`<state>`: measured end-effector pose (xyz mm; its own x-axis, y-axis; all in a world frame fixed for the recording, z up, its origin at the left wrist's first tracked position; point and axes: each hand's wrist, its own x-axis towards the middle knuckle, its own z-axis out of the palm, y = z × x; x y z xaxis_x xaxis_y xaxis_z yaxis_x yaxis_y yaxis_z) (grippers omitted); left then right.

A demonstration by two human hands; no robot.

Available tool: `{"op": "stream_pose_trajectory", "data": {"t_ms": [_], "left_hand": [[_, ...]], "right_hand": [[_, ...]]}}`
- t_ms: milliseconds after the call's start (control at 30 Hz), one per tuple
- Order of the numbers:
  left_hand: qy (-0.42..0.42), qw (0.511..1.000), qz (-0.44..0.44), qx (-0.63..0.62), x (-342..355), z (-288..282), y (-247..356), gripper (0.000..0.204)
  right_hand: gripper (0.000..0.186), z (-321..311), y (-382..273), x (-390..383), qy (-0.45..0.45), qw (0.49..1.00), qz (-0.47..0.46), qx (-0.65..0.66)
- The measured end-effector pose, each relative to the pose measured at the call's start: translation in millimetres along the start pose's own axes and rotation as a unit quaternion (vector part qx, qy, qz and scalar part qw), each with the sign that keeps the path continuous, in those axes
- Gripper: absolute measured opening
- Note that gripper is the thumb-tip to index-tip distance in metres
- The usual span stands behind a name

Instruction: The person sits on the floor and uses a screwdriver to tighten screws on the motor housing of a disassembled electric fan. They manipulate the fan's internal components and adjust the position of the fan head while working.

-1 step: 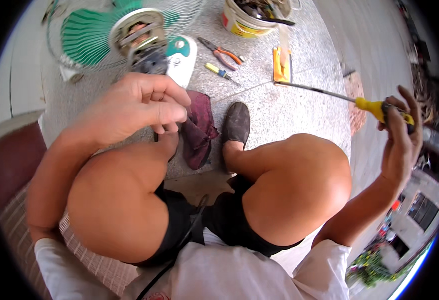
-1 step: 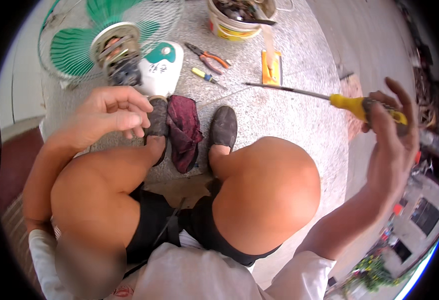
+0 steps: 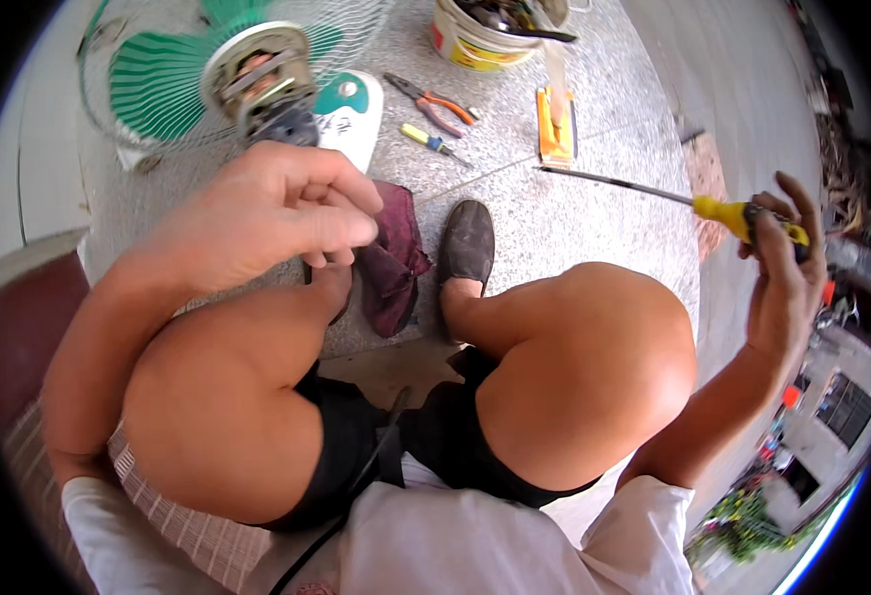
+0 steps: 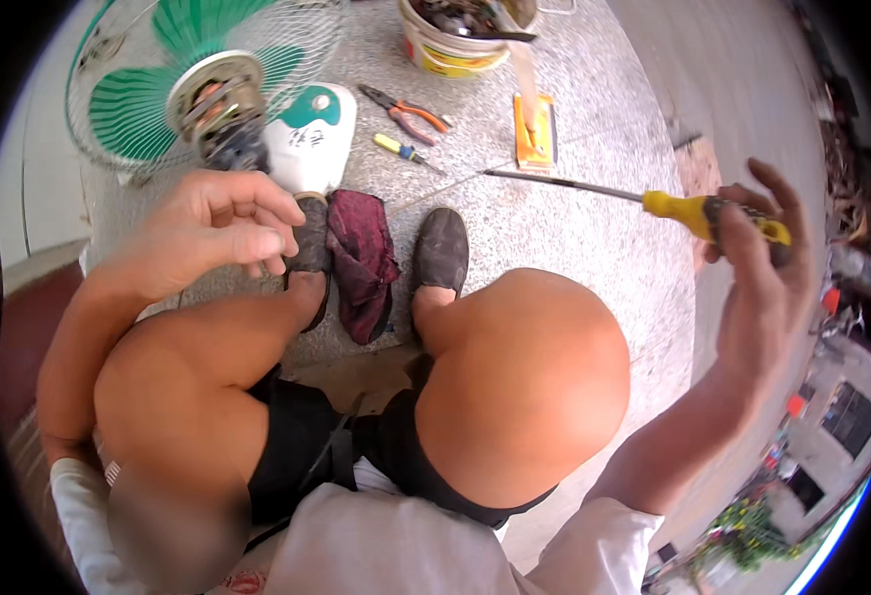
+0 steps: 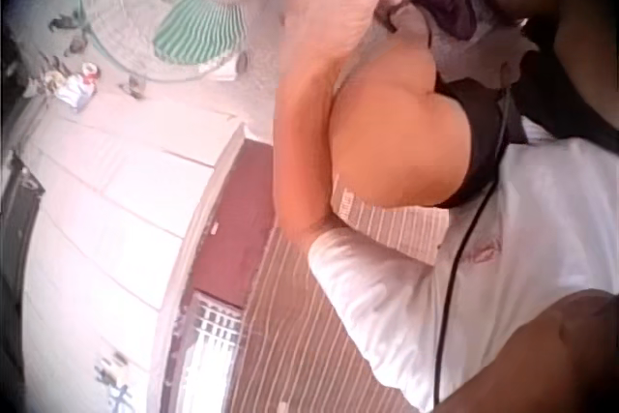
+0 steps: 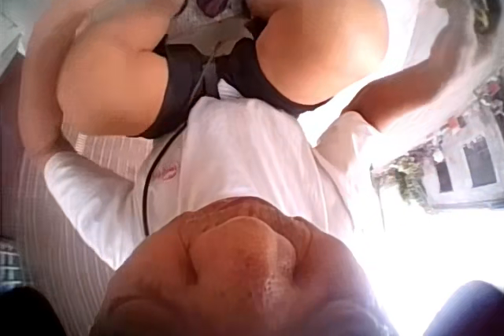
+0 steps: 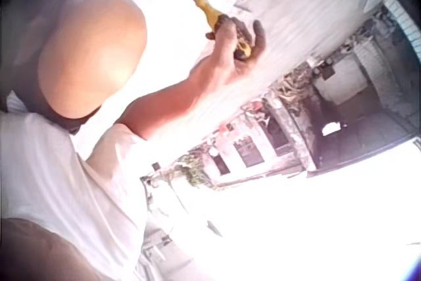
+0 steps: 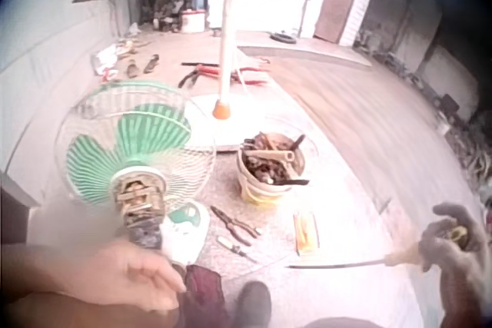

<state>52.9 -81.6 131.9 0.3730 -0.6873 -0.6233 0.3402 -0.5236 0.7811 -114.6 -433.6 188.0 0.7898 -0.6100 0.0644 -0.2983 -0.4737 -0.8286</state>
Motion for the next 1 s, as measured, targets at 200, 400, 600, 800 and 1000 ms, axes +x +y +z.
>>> {"op": "stream_pose_trajectory", "data": {"t_ms": [200,400,600,800,1000], "left_hand": [[-0.09,0.943,0.044,0.316,104.4,58.6,7.9,0.025],[-0.053,0.931,0.134,0.335,224.0,116.1,-63.9,0.028],[0.009,0.961,0.133,0.244,283.5,180.9,-133.4,0.039],[0.032,0.948,0.217,0.229,303.9,198.8,-166.9,0.038],[0.021,0.946,0.249,0.208,300.8,200.5,-166.2,0.03]], "right_hand": [[0.039,1.5,126.6,-42.1,0.07,0.977,0.19,0.068],[0.043,-8.2,193.6,-74.1,0.149,0.942,0.279,0.111],[0.045,-5.3,225.8,-89.9,0.167,0.904,0.353,0.171],[0.046,-4.8,236.9,-98.9,0.171,0.889,0.382,0.187],[0.045,-3.6,241.3,-104.3,0.174,0.885,0.39,0.187]]}}
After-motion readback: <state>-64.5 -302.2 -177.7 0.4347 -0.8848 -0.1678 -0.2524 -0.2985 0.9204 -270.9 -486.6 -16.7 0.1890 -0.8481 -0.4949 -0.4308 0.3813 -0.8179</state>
